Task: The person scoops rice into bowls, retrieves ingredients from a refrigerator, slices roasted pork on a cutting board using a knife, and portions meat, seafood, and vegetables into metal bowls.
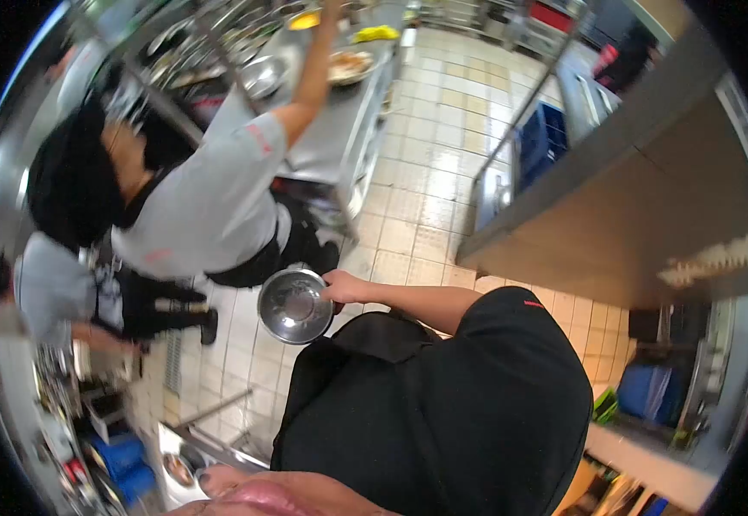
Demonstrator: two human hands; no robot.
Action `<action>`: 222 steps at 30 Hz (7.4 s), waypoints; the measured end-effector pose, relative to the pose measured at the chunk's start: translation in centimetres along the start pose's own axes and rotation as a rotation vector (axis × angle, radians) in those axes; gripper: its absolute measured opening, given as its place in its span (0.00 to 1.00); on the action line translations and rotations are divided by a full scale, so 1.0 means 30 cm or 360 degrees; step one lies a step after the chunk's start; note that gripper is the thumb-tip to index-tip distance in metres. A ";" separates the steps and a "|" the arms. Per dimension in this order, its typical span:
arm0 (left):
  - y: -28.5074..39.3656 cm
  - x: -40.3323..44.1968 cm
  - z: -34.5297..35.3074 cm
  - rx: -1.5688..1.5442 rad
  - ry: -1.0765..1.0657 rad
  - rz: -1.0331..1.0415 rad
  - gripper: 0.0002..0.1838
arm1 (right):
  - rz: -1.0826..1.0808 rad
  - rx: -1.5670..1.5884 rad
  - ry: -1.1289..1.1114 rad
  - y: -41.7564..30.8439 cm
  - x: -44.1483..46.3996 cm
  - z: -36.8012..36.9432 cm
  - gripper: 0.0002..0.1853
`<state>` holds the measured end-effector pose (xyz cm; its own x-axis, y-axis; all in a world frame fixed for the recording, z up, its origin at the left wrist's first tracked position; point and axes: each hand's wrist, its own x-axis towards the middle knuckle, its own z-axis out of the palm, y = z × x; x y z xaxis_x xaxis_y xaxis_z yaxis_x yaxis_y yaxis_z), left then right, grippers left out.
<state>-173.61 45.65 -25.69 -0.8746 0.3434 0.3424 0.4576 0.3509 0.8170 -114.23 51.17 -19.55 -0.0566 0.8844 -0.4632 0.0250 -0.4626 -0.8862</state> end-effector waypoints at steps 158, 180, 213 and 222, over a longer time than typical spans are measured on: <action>1.127 -2.470 2.050 -0.0527 0.0044 -0.0547 0.18 | 0.0118 -0.0668 -0.0725 0.289 1.885 -1.771 0.20; 1.385 -2.570 1.687 -0.0605 0.0057 -0.1480 0.13 | 0.0110 -0.0676 -0.0693 0.298 1.837 -1.738 0.21; 1.368 -3.031 1.410 -0.0506 0.0081 -0.1876 0.25 | -0.0094 -0.0805 -0.0620 0.284 1.932 -1.833 0.22; 1.456 -3.012 1.378 -0.0826 0.0477 -0.2001 0.29 | -0.0066 -0.0871 -0.0656 0.243 1.927 -1.855 0.23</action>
<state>-67.98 65.97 -40.13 -0.6813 -0.1781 -0.7100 -0.7051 -0.1006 0.7019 -61.77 102.35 -53.02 -0.4409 0.7549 -0.4856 0.5091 -0.2353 -0.8279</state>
